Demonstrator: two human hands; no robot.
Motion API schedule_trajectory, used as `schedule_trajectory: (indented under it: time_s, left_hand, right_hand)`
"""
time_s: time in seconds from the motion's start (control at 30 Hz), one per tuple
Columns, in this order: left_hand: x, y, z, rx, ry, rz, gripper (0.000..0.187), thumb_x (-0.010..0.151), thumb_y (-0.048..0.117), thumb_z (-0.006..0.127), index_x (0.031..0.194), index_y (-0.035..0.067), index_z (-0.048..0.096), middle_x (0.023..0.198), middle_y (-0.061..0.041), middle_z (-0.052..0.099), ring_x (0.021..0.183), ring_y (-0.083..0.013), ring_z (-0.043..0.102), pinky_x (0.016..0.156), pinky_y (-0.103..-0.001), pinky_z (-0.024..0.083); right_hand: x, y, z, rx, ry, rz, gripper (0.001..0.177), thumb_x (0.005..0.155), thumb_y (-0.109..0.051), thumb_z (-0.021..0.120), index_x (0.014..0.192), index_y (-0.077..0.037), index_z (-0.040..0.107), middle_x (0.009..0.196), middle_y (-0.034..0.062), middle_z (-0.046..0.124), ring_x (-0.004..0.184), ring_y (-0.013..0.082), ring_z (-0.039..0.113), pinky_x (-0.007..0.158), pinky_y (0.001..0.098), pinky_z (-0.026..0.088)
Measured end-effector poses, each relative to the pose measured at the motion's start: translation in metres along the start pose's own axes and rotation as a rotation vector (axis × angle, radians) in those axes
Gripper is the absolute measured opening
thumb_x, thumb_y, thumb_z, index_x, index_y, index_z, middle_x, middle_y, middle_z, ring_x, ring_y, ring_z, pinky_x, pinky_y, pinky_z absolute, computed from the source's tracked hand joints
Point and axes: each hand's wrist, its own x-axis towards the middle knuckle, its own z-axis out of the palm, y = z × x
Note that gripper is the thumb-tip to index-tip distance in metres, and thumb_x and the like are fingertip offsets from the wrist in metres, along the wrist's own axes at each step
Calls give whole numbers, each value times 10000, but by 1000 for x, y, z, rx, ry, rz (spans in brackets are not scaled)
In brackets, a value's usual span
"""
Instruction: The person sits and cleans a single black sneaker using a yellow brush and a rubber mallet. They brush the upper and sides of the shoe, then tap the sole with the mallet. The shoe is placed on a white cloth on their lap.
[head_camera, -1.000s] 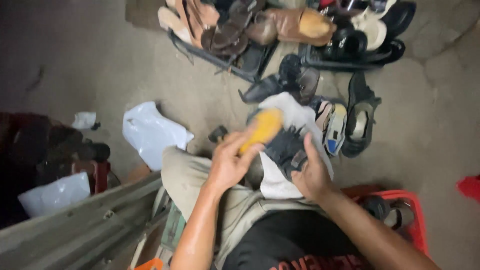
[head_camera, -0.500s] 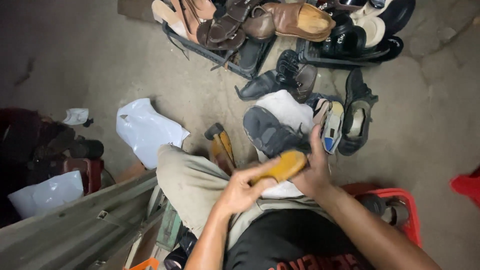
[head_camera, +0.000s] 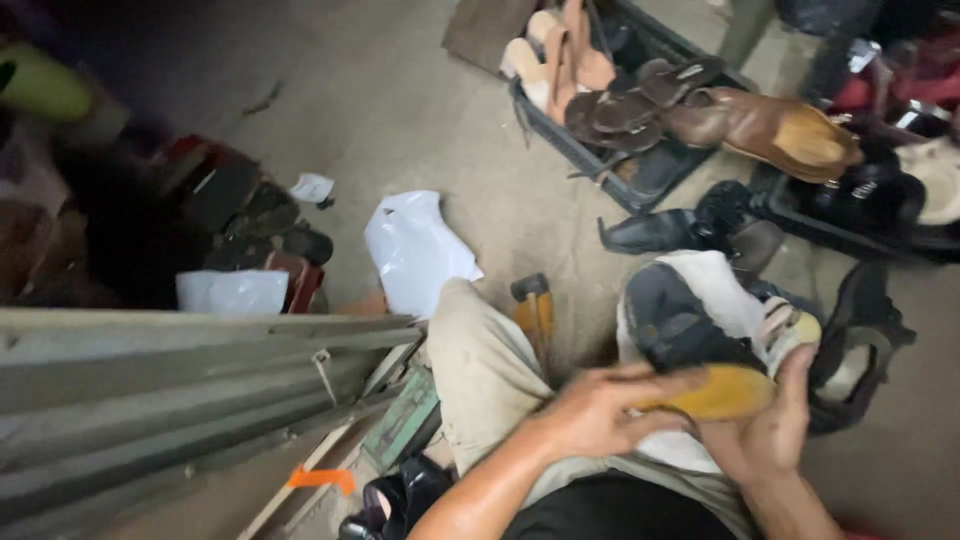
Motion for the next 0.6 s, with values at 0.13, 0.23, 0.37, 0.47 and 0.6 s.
schedule_trajectory:
  time_s: [0.13, 0.23, 0.37, 0.47, 0.6]
  left_hand:
    - [3, -56, -2, 208, 136, -40, 511, 1079, 383, 575, 1561, 338, 411, 1038, -39, 626, 672, -151, 583, 662, -344, 640]
    - [5, -23, -12, 275, 157, -185, 534, 1057, 407, 564, 1559, 285, 430, 947, -83, 590, 566, -203, 554, 522, -406, 558]
    - [-2, -46, 1, 97, 61, -53, 509, 1053, 340, 630, 1534, 309, 467, 1173, -44, 685, 922, -182, 688, 838, -337, 578]
    - [4, -44, -6, 217, 187, -128, 534, 1062, 358, 582, 1565, 272, 427, 999, -90, 637, 698, -238, 634, 653, -405, 550]
    - [-1, 4, 2, 35, -81, -43, 500, 1063, 357, 624, 1544, 297, 503, 885, 20, 436, 739, -142, 467, 672, -298, 443]
  right_hand:
    - [9, 9, -12, -39, 96, -113, 804, 855, -724, 324, 1504, -272, 470, 1568, -76, 508, 1516, 146, 458, 1245, 372, 345]
    - [9, 10, -11, 119, -3, -211, 747, 884, -674, 464, 1479, -225, 516, 1532, -18, 551, 1466, 201, 512, 1246, 417, 385]
    - [10, 7, -16, -40, 34, -47, 905, 857, -777, 239, 1545, -213, 409, 1564, 16, 466, 1476, 230, 431, 1124, 425, 348]
    - [-4, -2, 8, -10, 90, -78, 866, 837, -732, 273, 1558, -272, 402, 1605, -64, 457, 1515, 172, 421, 1185, 381, 337]
    - [5, 1, -9, 21, 8, 26, 1054, 839, -802, 182, 1559, -61, 393, 1486, 186, 467, 1377, 385, 444, 1116, 546, 333]
